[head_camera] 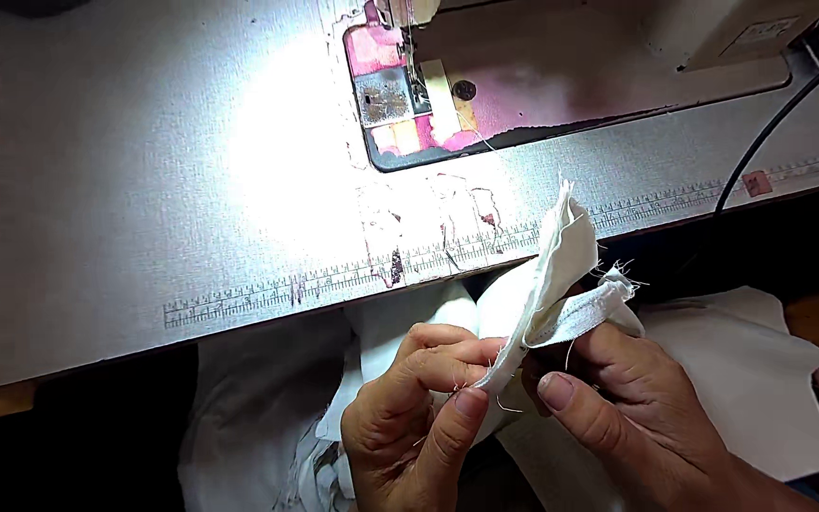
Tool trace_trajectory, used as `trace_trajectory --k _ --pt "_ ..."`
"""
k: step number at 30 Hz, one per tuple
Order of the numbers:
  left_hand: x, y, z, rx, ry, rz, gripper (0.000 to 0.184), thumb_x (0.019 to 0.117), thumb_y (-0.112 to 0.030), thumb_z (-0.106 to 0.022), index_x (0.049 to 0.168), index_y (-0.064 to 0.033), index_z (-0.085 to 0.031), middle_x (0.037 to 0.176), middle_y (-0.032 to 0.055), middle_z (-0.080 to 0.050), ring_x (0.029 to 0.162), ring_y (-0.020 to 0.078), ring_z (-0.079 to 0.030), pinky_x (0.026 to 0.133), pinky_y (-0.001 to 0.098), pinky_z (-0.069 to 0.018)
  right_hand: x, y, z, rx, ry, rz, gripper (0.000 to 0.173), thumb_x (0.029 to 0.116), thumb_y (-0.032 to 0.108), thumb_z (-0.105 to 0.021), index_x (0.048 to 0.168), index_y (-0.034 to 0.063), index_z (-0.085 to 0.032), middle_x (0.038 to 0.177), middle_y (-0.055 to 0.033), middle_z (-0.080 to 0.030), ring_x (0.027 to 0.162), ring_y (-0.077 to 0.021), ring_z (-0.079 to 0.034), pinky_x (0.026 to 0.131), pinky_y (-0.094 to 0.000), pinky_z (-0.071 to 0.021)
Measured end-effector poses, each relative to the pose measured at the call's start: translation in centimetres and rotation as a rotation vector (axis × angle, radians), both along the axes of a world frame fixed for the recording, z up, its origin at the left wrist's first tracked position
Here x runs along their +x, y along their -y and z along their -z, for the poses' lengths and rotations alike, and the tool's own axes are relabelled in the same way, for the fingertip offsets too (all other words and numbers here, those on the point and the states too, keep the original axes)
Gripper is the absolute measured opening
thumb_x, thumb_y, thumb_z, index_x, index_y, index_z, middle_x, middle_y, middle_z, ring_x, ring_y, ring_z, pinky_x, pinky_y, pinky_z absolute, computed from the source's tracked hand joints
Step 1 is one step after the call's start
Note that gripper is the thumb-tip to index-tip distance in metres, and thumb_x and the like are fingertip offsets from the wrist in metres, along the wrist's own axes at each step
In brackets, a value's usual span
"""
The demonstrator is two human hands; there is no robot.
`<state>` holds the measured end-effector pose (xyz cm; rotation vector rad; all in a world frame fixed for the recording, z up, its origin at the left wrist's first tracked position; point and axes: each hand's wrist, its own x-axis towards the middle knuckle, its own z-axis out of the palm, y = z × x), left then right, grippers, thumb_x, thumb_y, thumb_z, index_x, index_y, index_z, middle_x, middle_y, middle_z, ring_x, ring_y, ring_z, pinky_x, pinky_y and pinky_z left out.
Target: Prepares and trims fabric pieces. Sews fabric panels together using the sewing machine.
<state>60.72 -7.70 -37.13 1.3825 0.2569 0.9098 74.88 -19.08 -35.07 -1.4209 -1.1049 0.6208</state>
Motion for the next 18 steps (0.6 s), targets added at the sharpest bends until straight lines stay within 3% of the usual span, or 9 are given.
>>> trace_trajectory --k 5,8,11,13,15,16,17,18 --pt "-0.1 -0.1 0.5 0.041 -0.011 0.034 0.017 0.1042 -0.022 -0.06 0.104 -0.0123 -0.073 0.109 -0.0032 -0.073 0.111 0.008 -0.065 0.098 0.0242 -0.0516 0.1 -0.1 -0.3 0.002 -0.186 -0.013 0.022 0.101 0.023 -0.059 0.102 0.0011 -0.065 0.085 0.0048 -0.069 0.073 0.0065 -0.061 0.063 -0.0105 -0.0508" --pt "-0.3 -0.1 0.7 0.047 -0.02 0.048 0.017 0.1042 -0.022 -0.06 0.104 -0.0126 -0.073 0.108 -0.0039 -0.073 0.111 0.0079 -0.065 0.099 0.0245 -0.0504 0.5 -0.3 0.1 0.017 -0.296 -0.059 0.015 0.1023 0.015 -0.058 0.095 0.0051 -0.066 0.078 0.0075 -0.066 0.067 0.0064 -0.058 0.059 -0.0106 -0.0496" --pt "-0.2 -0.2 0.5 0.003 -0.017 0.011 0.016 0.1035 -0.021 -0.06 0.101 -0.0124 -0.074 0.105 -0.0032 -0.073 0.107 0.0084 -0.066 0.095 0.0255 -0.0535 1.3 0.5 -0.5 0.062 -0.265 -0.147 0.022 0.1058 0.019 -0.053 0.095 0.0039 -0.065 0.077 0.0055 -0.063 0.067 0.0052 -0.057 0.059 -0.011 -0.0485" --pt "0.1 -0.8 0.2 0.016 -0.02 -0.035 0.016 0.1034 -0.022 -0.06 0.099 -0.0121 -0.073 0.102 -0.0032 -0.073 0.104 0.0082 -0.067 0.093 0.0258 -0.0548 2.4 1.3 -1.9 0.145 -0.118 -0.146 0.023 0.1059 0.028 -0.056 0.106 0.0068 -0.065 0.085 0.0065 -0.064 0.071 0.0076 -0.056 0.062 -0.0087 -0.0471" --pt "0.2 -1.2 -0.1 0.044 -0.028 -0.048 0.016 0.1033 -0.021 -0.06 0.099 -0.0117 -0.073 0.102 -0.0028 -0.073 0.104 0.0084 -0.068 0.094 0.0265 -0.0555 3.5 1.3 -2.7 0.143 0.213 0.016 0.039 0.0964 0.047 -0.069 0.119 0.0152 -0.063 0.094 0.0103 -0.062 0.076 0.0094 -0.052 0.064 -0.0074 -0.0423" --pt "0.2 -1.2 -0.3 0.056 -0.021 -0.038 0.016 0.1035 -0.02 -0.06 0.101 -0.0105 -0.072 0.103 -0.0016 -0.073 0.103 0.0091 -0.068 0.093 0.0274 -0.0561 3.9 0.9 -2.6 0.085 0.408 0.111 0.053 0.0902 0.056 -0.073 0.126 0.0181 -0.062 0.1 0.0084 -0.061 0.077 0.0054 -0.053 0.063 -0.0123 -0.0438" --pt "0.3 -1.3 -0.5 0.082 -0.016 -0.027 0.015 0.1039 -0.018 -0.059 0.102 -0.0095 -0.072 0.103 -0.0005 -0.073 0.103 0.0097 -0.069 0.092 0.0278 -0.0569 4.1 0.3 -2.3 0.033 0.561 0.163 0.057 0.0884 0.056 -0.074 0.129 0.0168 -0.064 0.11 0.0018 -0.063 0.08 -0.0025 -0.06 0.062 -0.0206 -0.0505" --pt "0.3 -1.4 -0.7 0.13 -0.026 -0.029 0.015 0.1044 -0.016 -0.058 0.102 -0.0093 -0.07 0.103 -0.0005 -0.073 0.102 0.0093 -0.069 0.091 0.0271 -0.0574 4.1 -0.4 -2.0 0.01 0.678 0.184 0.049 0.0912 0.049 -0.073 0.124 0.0134 -0.069 0.111 -0.0044 -0.065 0.077 -0.0089 -0.063 0.058 -0.0269 -0.0523"
